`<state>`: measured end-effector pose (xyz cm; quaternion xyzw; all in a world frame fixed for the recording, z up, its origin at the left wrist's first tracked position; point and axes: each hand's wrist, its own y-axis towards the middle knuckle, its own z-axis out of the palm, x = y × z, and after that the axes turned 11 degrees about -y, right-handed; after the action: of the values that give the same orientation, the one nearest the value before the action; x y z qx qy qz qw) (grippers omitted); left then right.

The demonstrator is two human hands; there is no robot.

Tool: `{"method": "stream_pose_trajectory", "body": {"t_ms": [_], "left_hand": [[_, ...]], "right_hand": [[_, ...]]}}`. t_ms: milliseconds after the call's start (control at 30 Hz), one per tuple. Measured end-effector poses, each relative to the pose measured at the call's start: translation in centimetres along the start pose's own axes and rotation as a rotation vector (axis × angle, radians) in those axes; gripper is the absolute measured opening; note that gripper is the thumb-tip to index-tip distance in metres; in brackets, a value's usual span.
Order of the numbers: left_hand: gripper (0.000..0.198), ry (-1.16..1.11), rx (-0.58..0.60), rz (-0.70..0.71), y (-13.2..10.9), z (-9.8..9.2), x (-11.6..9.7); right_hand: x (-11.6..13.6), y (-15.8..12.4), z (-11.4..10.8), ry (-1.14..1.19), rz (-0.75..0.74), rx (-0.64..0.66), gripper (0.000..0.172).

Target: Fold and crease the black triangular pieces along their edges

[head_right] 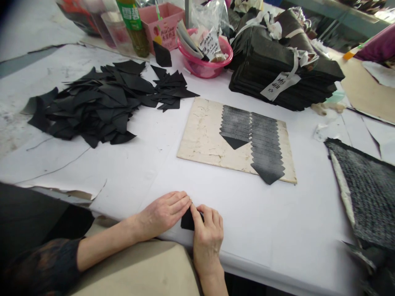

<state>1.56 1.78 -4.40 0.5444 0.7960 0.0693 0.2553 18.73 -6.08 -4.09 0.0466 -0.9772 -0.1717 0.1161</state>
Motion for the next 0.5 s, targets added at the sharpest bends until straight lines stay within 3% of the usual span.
{"method": "stream_pose_trajectory", "body": {"t_ms": [200,500], "left_hand": [[0.019,0.034,-0.007,-0.036,0.4,-1.3,-0.3],[0.025,0.042,0.016,-0.061,-0.2,-1.0,-0.7]], "right_hand": [[-1.6,-0.5,-1.0,0.176,0.100,0.068,0.011],[-2.1,-1.0,-1.9,0.125,0.015,0.075,0.023]]}}
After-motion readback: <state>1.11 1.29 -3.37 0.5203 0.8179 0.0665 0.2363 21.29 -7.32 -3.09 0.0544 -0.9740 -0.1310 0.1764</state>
